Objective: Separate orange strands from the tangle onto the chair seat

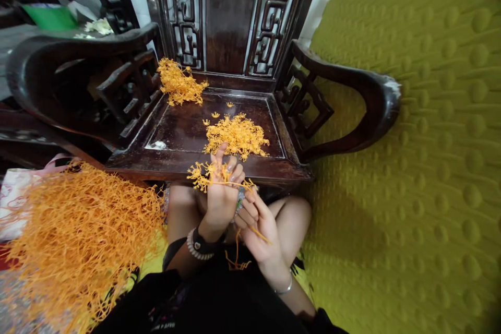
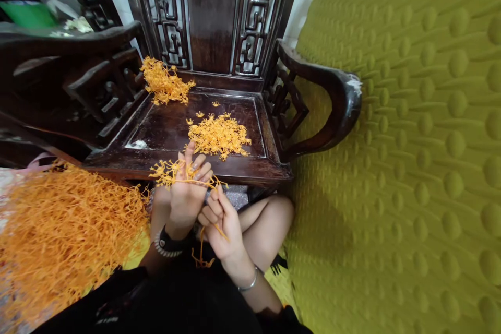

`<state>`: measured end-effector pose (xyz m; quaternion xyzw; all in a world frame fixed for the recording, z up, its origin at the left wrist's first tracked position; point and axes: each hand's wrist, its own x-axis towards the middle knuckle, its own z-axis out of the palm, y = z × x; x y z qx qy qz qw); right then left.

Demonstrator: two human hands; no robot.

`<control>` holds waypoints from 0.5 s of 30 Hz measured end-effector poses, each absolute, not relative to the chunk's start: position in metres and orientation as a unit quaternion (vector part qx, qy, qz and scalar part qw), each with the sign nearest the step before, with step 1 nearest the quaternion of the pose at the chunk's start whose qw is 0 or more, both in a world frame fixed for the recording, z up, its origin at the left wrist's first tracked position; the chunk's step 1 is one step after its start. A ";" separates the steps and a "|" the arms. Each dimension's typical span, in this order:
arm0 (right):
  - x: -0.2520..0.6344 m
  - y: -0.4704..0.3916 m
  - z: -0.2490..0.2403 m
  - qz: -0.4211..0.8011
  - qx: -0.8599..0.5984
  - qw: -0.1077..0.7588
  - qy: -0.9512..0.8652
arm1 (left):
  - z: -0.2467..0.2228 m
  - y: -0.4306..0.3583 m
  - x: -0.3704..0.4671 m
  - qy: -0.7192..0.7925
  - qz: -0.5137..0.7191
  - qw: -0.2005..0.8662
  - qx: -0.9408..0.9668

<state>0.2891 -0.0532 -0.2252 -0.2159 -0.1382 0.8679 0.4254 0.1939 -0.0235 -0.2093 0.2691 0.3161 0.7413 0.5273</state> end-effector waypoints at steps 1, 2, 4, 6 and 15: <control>0.287 -0.054 -0.226 0.871 -0.210 0.424 -0.135 | -0.211 -0.024 0.192 0.319 0.736 0.525 0.283; 0.285 -0.055 -0.226 0.874 -0.206 0.420 -0.131 | -0.213 -0.026 0.190 0.325 0.729 0.522 0.301; 0.281 -0.055 -0.227 0.880 -0.201 0.413 -0.121 | -0.216 -0.028 0.184 0.331 0.715 0.515 0.337; 0.277 -0.054 -0.228 0.885 -0.199 0.408 -0.108 | -0.219 -0.030 0.178 0.331 0.704 0.516 0.359; 0.260 -0.046 -0.232 0.882 -0.164 0.434 -0.079 | -0.217 -0.029 0.156 0.289 0.667 0.596 0.342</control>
